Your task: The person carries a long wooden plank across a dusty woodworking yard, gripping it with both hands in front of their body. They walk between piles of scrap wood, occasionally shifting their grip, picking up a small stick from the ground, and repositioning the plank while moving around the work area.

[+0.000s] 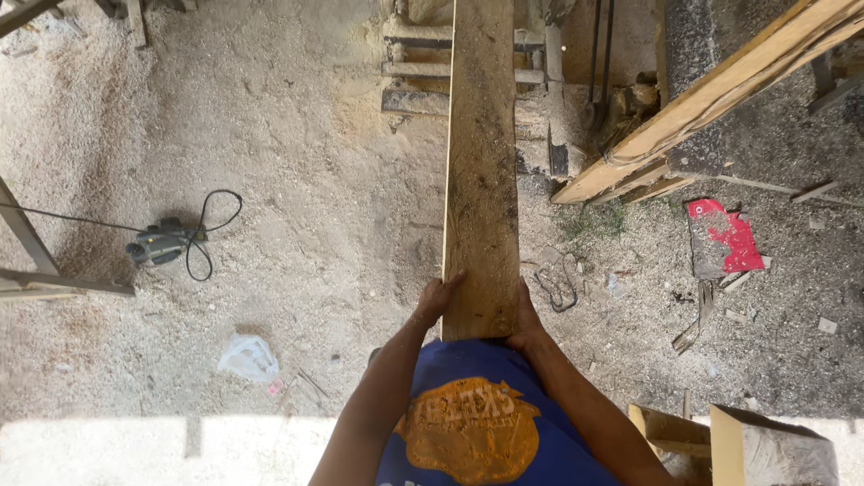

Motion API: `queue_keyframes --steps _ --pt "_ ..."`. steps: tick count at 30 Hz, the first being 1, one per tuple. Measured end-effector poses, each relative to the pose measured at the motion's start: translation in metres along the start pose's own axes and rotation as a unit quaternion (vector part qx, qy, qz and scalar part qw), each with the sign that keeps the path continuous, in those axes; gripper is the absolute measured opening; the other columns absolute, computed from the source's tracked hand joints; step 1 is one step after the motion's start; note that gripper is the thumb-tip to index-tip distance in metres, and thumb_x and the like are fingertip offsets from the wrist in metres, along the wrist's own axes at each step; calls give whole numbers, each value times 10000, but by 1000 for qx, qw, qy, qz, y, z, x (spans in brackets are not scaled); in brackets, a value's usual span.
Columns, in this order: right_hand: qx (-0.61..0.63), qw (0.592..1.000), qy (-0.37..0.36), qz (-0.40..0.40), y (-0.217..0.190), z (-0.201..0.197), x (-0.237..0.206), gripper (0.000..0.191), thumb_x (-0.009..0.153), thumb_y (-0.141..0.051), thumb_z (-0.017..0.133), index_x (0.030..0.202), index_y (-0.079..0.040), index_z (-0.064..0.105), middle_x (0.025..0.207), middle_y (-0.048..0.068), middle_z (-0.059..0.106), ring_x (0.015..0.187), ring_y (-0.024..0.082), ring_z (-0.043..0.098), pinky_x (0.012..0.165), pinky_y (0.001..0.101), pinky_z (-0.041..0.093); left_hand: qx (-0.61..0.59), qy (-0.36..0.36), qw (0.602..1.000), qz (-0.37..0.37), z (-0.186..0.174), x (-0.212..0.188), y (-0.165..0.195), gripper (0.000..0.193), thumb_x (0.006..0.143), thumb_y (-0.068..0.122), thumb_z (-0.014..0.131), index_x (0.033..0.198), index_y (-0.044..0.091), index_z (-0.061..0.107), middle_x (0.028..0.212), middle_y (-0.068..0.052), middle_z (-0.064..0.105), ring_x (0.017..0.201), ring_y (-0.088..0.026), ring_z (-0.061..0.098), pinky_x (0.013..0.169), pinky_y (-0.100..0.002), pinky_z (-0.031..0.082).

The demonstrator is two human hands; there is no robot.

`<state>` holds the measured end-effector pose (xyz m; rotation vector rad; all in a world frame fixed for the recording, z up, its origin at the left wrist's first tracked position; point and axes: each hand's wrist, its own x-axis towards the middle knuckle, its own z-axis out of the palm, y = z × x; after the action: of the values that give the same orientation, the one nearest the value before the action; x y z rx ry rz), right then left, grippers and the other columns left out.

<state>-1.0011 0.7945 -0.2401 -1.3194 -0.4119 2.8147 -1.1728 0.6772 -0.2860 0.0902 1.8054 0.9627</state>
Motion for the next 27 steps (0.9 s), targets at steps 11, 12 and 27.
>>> queue_keyframes --steps 11,12,27 --pt "-14 1000 -11 26 2 2 -8 1064 774 -895 487 1536 -153 463 1529 146 511 1365 357 513 1092 590 459 66 10 997 35 -5 13 -15 915 827 751 675 1205 -83 666 1189 -243 663 1101 -343 659 933 -462 518" --pt "-14 1000 8 24 2 -1 -7 1083 781 -901 478 1539 -127 449 1523 170 510 1362 378 516 1085 604 461 25 -21 999 33 -5 14 -17 915 803 746 669 1191 -82 679 1170 -246 692 1082 -346 685 920 -454 538" --pt "12 1000 -18 6 -14 -2 15 1074 816 -846 495 1578 -99 366 1557 209 455 1400 404 458 1113 588 443 47 -8 998 -28 -12 16 9 877 798 744 643 1136 -64 687 1102 -233 744 998 -309 741 876 -432 579"
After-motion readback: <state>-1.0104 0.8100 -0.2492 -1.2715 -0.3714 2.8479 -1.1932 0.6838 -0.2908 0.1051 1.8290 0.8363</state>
